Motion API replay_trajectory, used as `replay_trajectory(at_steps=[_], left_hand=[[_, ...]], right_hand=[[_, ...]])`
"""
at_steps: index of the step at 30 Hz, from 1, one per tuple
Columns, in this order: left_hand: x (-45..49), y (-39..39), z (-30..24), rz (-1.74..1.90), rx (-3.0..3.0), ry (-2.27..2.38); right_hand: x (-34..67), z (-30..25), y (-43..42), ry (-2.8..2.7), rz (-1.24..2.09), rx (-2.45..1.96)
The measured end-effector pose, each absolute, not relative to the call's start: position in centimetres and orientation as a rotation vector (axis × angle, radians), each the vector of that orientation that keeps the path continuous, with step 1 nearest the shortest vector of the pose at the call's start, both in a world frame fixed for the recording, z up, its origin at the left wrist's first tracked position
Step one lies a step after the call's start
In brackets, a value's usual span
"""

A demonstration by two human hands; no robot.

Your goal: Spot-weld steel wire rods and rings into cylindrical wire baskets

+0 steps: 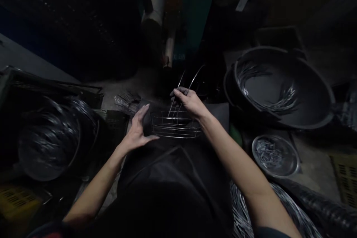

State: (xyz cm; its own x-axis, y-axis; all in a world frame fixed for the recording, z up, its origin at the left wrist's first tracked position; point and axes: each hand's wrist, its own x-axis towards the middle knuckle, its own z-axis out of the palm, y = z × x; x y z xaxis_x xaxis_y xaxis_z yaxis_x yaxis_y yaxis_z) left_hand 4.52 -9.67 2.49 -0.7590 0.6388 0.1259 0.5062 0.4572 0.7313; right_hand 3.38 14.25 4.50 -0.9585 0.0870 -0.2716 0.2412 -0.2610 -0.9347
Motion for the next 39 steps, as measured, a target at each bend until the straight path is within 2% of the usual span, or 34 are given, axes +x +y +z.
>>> replay_trajectory(at_steps=[3,7,11,21,39], left_hand=[[4.2,-10.6,-1.1,0.991,1.197,2.592],[2.6,-8.8,-3.4,1.229,1.251,2.552],[-0.1,-7.3,-2.0,1.460,1.439,2.538],[-5.4,-5.4,0.7,1.706,1.550,2.368],[-10.0,-3.8,1.3,1.898,1.559,2.253]], right_hand=[[2.8,3.6,13.6,1.890,-2.365,0.455],[1.6,3.4,13.4,1.947,-2.307,0.546],[-0.2,4.5,14.4,1.888,-2.364,0.506],[-5.0,7.5,15.1,2.086,-2.334,0.435],[-8.8,8.0,15.8,2.159,-2.397,0.378]])
